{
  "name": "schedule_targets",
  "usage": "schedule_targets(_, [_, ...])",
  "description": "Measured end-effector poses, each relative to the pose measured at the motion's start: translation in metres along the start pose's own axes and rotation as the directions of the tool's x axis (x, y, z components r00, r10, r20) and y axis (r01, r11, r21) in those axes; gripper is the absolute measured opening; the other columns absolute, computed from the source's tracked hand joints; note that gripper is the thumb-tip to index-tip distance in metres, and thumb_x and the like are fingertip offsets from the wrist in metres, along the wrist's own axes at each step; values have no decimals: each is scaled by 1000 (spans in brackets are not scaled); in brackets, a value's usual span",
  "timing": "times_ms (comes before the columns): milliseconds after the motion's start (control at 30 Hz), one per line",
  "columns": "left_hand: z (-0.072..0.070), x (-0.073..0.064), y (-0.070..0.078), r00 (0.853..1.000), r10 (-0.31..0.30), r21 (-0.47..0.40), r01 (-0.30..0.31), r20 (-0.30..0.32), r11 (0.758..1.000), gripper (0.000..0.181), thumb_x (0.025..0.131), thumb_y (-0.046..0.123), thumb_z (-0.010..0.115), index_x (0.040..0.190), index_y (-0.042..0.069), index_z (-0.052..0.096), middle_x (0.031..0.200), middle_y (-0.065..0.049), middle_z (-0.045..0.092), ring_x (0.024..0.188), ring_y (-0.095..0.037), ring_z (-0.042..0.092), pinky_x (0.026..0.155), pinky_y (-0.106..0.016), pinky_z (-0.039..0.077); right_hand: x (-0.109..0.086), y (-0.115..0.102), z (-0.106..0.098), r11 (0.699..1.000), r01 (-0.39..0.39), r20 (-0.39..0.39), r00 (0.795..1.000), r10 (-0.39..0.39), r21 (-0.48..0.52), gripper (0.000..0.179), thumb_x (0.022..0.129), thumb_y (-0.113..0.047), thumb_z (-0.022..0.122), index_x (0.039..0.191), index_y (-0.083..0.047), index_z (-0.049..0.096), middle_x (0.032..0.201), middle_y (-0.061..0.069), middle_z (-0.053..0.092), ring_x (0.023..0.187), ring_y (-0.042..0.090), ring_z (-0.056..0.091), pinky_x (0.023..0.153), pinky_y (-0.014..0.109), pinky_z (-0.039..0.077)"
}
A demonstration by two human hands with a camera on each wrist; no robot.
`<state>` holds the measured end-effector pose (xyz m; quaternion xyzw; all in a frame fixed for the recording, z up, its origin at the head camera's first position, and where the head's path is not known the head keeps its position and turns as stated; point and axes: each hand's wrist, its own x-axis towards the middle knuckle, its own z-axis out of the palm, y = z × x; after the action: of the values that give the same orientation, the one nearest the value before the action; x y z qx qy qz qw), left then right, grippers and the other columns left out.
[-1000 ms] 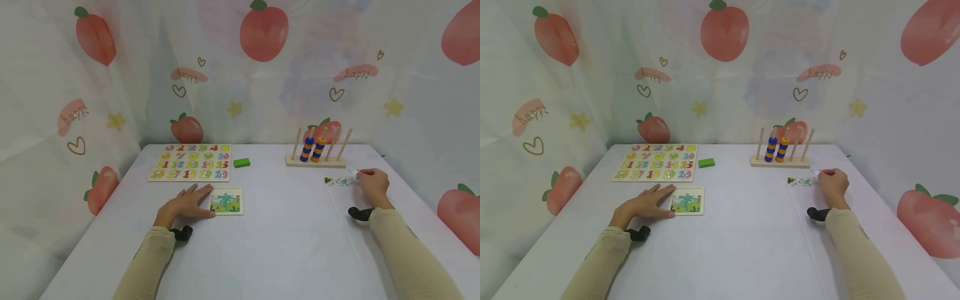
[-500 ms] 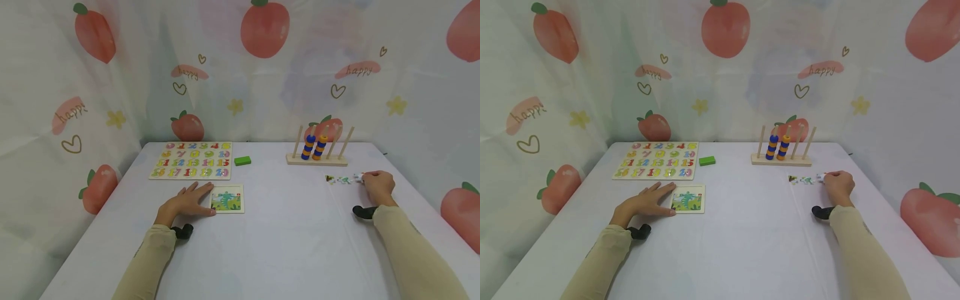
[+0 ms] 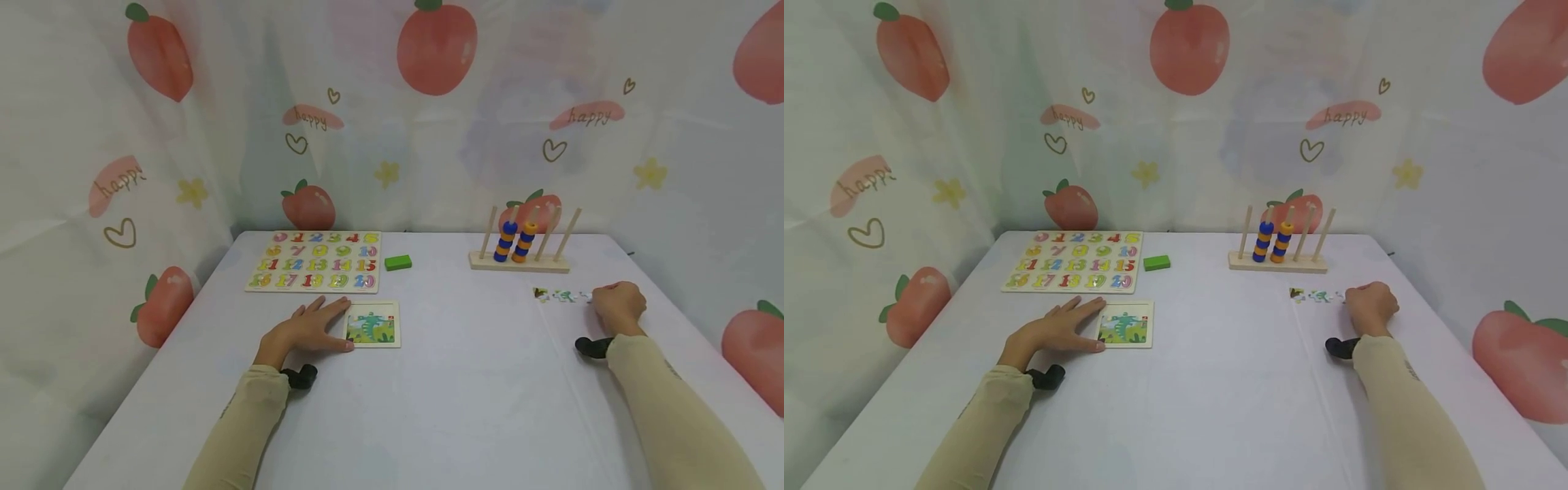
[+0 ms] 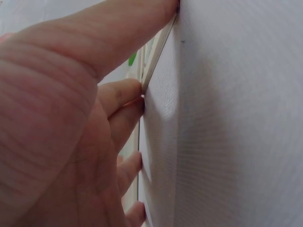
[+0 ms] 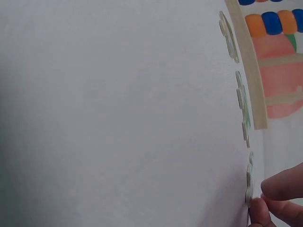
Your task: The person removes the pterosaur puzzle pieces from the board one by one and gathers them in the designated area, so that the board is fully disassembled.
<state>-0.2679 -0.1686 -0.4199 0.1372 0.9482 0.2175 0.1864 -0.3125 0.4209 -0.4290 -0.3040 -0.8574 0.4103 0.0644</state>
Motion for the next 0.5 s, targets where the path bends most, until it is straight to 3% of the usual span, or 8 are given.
schedule_targets(167, [1, 1, 0, 1000, -2, 6, 2, -1, 1000, 101, 90, 56, 81, 171, 22, 31, 176, -11, 24, 164, -39, 6, 129, -61, 2, -4, -1, 0, 1000, 2, -9, 1000, -2, 9, 41, 103, -12, 47, 130, 17, 56, 126, 35, 52, 126, 51, 43, 89, 53, 44])
schedule_targets(300, [1, 0, 1, 1000, -5, 4, 5, 2, 1000, 101, 90, 55, 81, 171, 22, 31, 176, -12, 24, 164, -39, 5, 129, -61, 2, -11, -5, 3, 998, 60, -27, 998, -60, 14, 43, 102, -12, 47, 132, 17, 56, 127, 34, 55, 128, 50, 45, 93, 54, 44])
schedule_targets(500, [-1, -1, 2, 1000, -1, 0, 1, 1, 1000, 101, 90, 55, 81, 171, 22, 31, 176, -11, 24, 164, -39, 5, 130, -60, 1, -22, -22, 17, 988, 156, -44, 987, -155, 23, 42, 101, -15, 49, 129, 14, 61, 118, 29, 62, 112, 41, 54, 75, 38, 43])
